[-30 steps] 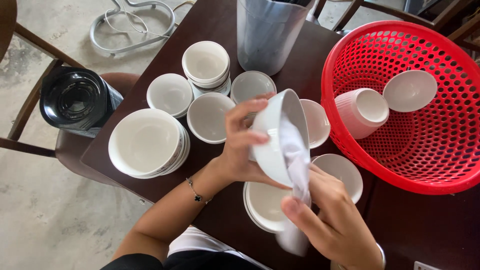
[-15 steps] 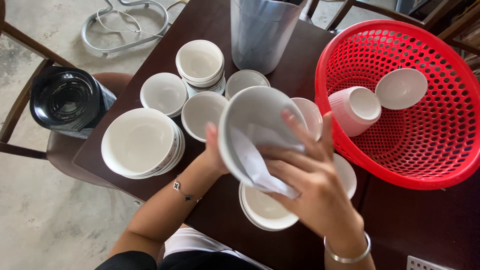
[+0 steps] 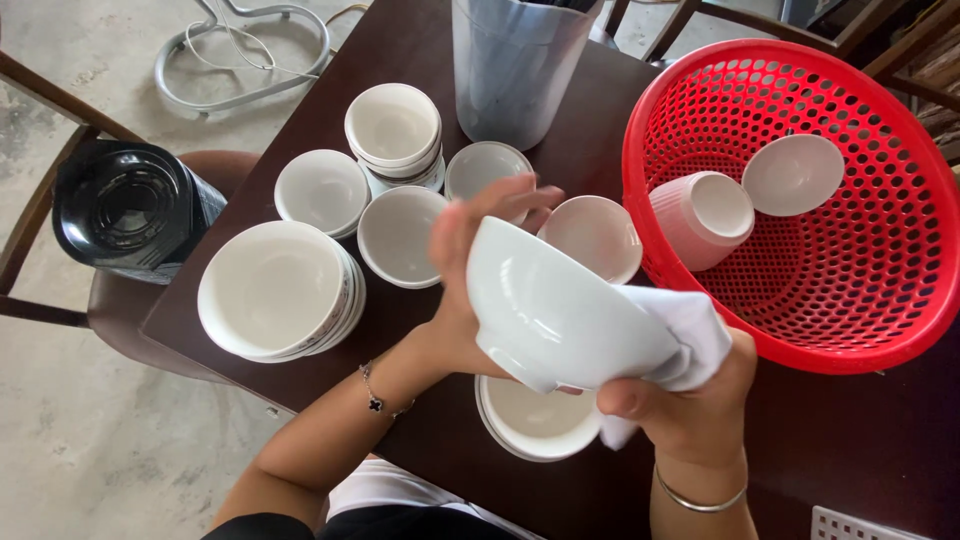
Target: Wipe bowls with a dry cloth and stack them.
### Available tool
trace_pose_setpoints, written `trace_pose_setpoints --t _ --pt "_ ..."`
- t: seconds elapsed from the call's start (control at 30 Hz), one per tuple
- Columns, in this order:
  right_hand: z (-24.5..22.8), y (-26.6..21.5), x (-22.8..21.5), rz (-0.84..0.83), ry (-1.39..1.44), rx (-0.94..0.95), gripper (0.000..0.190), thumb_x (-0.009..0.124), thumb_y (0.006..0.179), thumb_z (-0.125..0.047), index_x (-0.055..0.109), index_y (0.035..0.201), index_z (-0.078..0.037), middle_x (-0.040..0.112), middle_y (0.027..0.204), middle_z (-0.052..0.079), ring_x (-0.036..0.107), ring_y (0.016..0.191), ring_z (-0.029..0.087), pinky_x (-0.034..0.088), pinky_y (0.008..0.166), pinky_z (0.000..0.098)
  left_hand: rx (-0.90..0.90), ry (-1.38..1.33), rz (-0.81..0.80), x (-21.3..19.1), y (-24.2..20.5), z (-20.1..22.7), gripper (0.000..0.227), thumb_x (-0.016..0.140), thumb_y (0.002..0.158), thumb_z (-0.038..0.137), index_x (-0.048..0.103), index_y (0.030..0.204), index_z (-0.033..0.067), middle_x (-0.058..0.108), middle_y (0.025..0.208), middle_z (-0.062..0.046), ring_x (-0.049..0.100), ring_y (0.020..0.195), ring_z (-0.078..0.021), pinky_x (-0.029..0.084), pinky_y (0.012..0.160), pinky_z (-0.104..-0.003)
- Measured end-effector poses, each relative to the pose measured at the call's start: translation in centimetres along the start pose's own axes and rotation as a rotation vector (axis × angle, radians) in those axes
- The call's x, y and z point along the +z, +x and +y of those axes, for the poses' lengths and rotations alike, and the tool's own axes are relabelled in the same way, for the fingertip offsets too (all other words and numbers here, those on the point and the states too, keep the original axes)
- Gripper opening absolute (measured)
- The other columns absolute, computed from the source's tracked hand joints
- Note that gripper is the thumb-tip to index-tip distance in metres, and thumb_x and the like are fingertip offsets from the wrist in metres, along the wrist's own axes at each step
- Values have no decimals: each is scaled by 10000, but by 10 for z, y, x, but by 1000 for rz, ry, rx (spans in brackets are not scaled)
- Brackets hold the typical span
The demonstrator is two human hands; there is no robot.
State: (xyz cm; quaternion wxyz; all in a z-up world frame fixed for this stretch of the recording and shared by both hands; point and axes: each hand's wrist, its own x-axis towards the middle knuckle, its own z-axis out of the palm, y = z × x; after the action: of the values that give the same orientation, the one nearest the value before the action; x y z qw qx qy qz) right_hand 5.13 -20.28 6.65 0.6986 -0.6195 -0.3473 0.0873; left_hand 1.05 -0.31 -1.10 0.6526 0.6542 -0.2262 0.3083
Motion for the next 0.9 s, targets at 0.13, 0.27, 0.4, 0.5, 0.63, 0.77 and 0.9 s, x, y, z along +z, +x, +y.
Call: trace_pose_setpoints --t 0.13,0.27,0.4,0.5,0.63,0.77,0.9 --pt "4 -1 4 -19 10 111 671 892 821 -429 665 1197 79 752 916 98 694 737 95 545 638 235 341 258 128 0 9 1 1484 1068 584 435 32 1644 364 248 1614 -189 465 1466 -355 496 1185 -492" --pt "18 -4 6 -7 -55 81 645 837 893 -482 673 1194 64 693 931 47 627 808 60 509 672 209 240 286 135 6 2 2 1409 1022 486 447 177 1605 303 332 1512 -246 526 1339 -406 555 1111 -514" --pt "33 11 -2 -101 -191 -17 579 808 820 -508 711 1012 30 735 789 33 699 712 70 545 623 226 14 48 177 9 -11 -9 1322 953 578 507 180 1619 249 387 1509 -199 510 1341 -370 498 1130 -480" --pt "35 28 -1 -317 -383 -209 471 835 778 -470 733 869 -19 724 753 28 725 696 101 552 655 266 -159 -315 257 13 5 3 1324 932 651 607 100 1592 186 421 1459 -217 539 1327 -380 498 1131 -534" --pt "36 35 -3 -405 -444 -372 395 831 899 -415 731 929 -33 749 867 68 752 802 195 582 741 325 -345 -760 250 11 14 13 1284 787 718 738 53 1591 147 441 1489 -187 531 1361 -404 475 1156 -551" --pt "50 17 -36 -167 -509 -170 418 801 797 -473 745 801 -59 687 639 -16 666 558 82 514 545 276 -571 -1124 149 6 17 13 1021 612 860 737 306 1563 64 589 1418 -192 571 1355 -313 498 1142 -455" --pt "44 12 -36 53 -224 -168 479 743 950 -510 703 933 -32 646 761 -23 601 677 39 450 609 207 -599 -893 87 -14 -42 -50 606 662 984 514 495 1286 17 645 1124 -189 633 1057 -272 534 923 -424"
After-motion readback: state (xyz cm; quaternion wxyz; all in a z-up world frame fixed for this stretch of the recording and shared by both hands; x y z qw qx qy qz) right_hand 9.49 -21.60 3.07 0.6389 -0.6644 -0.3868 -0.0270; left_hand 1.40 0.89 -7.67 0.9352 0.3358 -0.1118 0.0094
